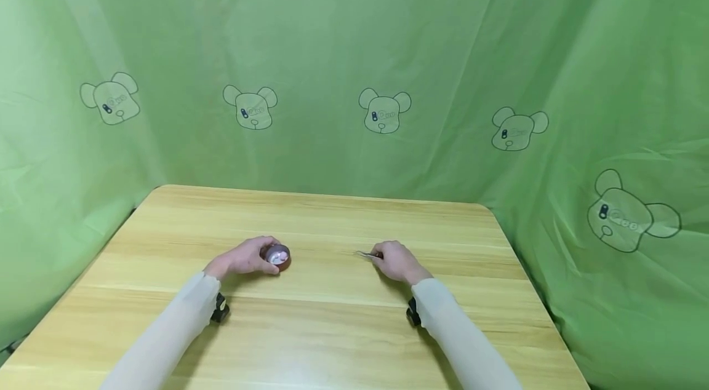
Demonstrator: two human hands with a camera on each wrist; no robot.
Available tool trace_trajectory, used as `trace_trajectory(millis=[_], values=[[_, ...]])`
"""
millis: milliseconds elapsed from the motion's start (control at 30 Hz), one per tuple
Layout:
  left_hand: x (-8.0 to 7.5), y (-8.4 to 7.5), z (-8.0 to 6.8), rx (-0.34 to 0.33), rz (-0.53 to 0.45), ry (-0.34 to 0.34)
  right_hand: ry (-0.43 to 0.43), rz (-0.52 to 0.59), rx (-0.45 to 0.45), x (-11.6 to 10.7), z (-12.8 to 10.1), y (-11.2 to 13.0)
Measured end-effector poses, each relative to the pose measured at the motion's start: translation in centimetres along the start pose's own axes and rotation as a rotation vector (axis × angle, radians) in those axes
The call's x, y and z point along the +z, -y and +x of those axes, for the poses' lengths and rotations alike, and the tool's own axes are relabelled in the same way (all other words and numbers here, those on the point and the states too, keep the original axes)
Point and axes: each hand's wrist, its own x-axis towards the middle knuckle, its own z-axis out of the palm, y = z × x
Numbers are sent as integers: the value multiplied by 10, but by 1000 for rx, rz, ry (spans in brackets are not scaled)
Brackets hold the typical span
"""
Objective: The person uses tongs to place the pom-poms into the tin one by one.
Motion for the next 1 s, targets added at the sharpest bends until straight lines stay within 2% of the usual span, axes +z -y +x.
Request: trace_trajectory(millis=[200,433,633,1000], values=[[-2,0,2,10,7,-6,-5,16,-8,-1,-1,-5],[-3,-5,5,13,31,-8,29,6,-3,-4,0,-8],[3,-3,4,5,64,-12,63,22,-21,2,-3,-8],[6,1,7,-9,44,-47,70,70,-10,3,-2,-13]])
